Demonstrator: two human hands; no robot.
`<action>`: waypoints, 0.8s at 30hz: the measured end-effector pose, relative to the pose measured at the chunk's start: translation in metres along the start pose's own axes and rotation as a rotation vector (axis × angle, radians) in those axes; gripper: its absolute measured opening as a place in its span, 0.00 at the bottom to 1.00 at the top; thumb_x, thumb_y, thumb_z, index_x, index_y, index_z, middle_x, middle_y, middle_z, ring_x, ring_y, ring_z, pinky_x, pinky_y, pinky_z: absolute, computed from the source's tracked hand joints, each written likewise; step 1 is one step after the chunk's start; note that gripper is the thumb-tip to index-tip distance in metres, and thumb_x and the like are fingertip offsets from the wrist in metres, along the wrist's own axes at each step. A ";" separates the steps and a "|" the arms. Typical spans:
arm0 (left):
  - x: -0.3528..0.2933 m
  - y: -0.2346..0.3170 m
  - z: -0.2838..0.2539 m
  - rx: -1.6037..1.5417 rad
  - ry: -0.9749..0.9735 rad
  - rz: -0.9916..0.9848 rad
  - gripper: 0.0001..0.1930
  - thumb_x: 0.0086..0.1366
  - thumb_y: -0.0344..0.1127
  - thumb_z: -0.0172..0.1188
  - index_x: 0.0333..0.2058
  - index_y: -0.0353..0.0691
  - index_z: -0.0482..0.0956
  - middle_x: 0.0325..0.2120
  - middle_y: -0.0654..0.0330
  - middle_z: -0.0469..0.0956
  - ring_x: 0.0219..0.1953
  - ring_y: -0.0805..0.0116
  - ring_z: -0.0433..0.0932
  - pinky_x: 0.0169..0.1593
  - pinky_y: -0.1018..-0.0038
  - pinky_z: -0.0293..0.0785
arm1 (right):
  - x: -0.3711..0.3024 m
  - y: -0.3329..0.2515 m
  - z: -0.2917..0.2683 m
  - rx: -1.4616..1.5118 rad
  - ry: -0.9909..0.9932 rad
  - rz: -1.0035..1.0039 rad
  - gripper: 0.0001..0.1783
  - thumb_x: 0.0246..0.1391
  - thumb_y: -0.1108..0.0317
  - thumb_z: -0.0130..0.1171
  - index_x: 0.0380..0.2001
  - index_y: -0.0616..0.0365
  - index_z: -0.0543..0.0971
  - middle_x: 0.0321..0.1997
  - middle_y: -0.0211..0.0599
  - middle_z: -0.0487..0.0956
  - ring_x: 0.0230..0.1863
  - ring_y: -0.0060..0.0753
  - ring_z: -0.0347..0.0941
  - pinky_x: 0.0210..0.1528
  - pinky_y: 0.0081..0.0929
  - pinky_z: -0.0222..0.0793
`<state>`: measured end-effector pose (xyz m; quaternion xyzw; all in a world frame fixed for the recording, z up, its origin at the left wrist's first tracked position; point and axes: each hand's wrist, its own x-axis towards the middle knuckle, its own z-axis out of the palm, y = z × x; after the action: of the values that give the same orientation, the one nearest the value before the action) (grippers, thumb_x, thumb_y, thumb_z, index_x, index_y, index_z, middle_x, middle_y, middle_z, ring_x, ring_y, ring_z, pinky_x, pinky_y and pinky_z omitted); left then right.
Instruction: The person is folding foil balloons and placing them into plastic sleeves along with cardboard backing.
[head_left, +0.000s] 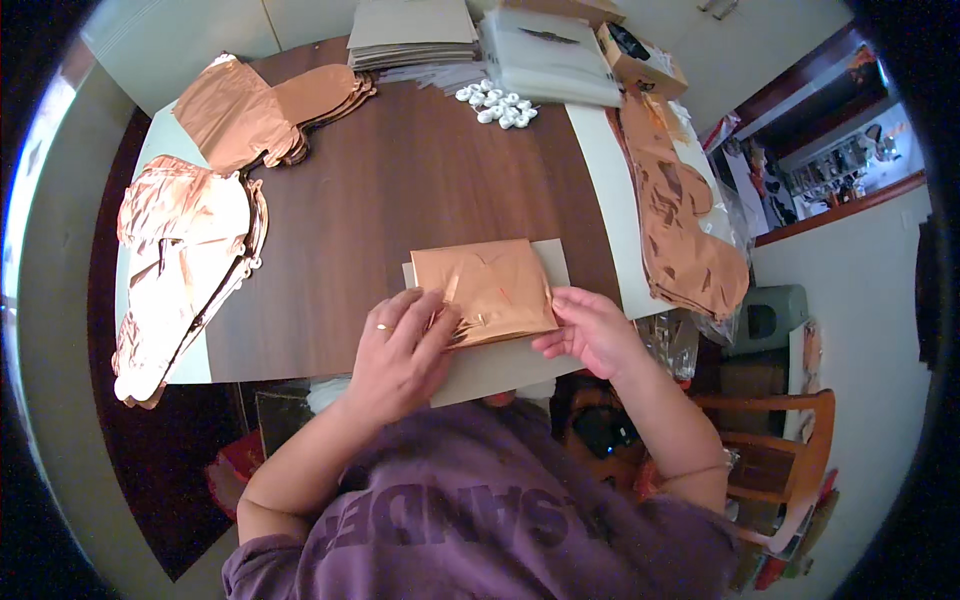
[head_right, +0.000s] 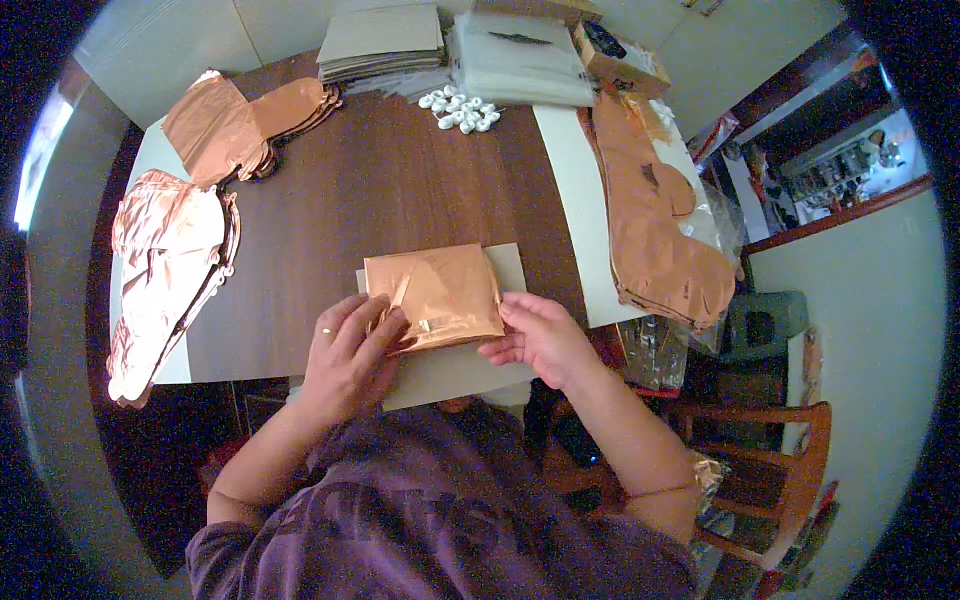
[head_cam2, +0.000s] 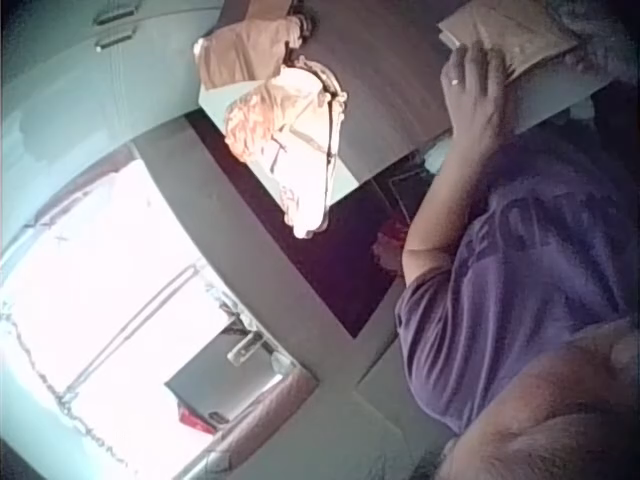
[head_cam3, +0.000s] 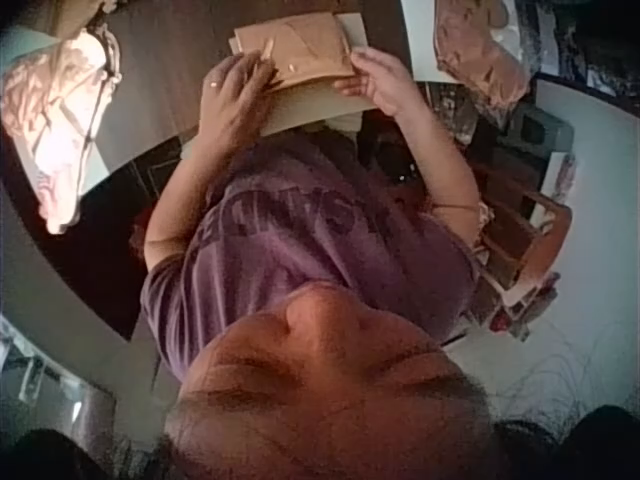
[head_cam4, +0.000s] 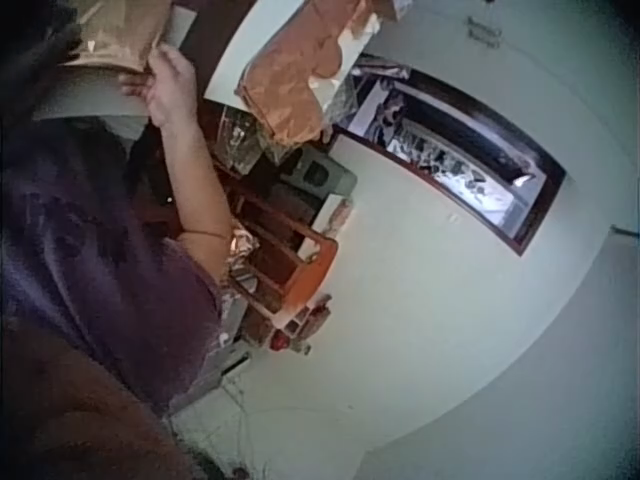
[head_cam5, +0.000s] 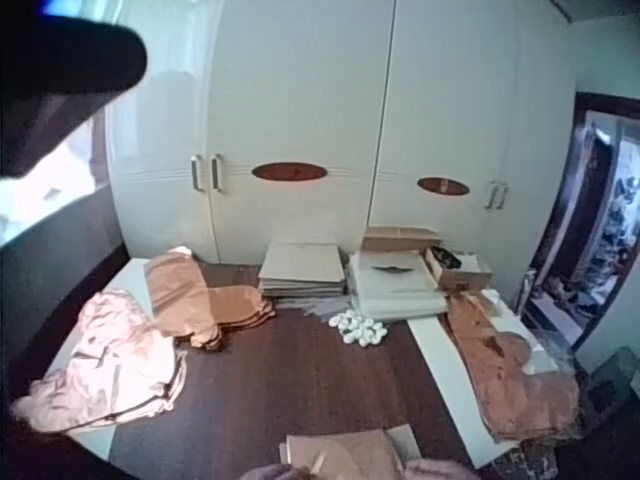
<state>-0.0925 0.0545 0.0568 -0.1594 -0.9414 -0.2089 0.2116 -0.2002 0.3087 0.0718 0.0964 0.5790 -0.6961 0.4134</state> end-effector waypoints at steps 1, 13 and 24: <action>0.003 -0.004 0.004 0.004 -0.024 0.078 0.28 0.50 0.32 0.67 0.52 0.37 0.73 0.50 0.53 0.73 0.52 0.50 0.72 0.53 0.57 0.71 | -0.001 0.000 0.001 -0.003 -0.012 -0.011 0.17 0.67 0.61 0.48 0.52 0.62 0.71 0.42 0.42 0.80 0.33 0.41 0.82 0.33 0.32 0.79; 0.106 -0.058 -0.026 -0.407 -0.058 -0.343 0.19 0.59 0.27 0.58 0.50 0.33 0.76 0.34 0.52 0.81 0.33 0.63 0.81 0.35 0.68 0.76 | -0.043 0.028 -0.019 -1.073 0.833 -0.681 0.13 0.55 0.61 0.64 0.28 0.60 0.77 0.23 0.38 0.76 0.22 0.36 0.73 0.28 0.32 0.70; 0.036 -0.148 -0.027 -0.656 0.230 -0.958 0.28 0.59 0.31 0.60 0.59 0.28 0.67 0.37 0.53 0.80 0.35 0.71 0.76 0.39 0.76 0.73 | -0.025 0.030 0.017 -1.408 0.378 -0.949 0.38 0.46 0.56 0.68 0.58 0.61 0.68 0.62 0.51 0.66 0.62 0.56 0.62 0.63 0.50 0.57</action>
<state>-0.1720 -0.0779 0.0470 0.2501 -0.7656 -0.5774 0.1339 -0.1577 0.3052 0.0710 -0.3194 0.9128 -0.2474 -0.0599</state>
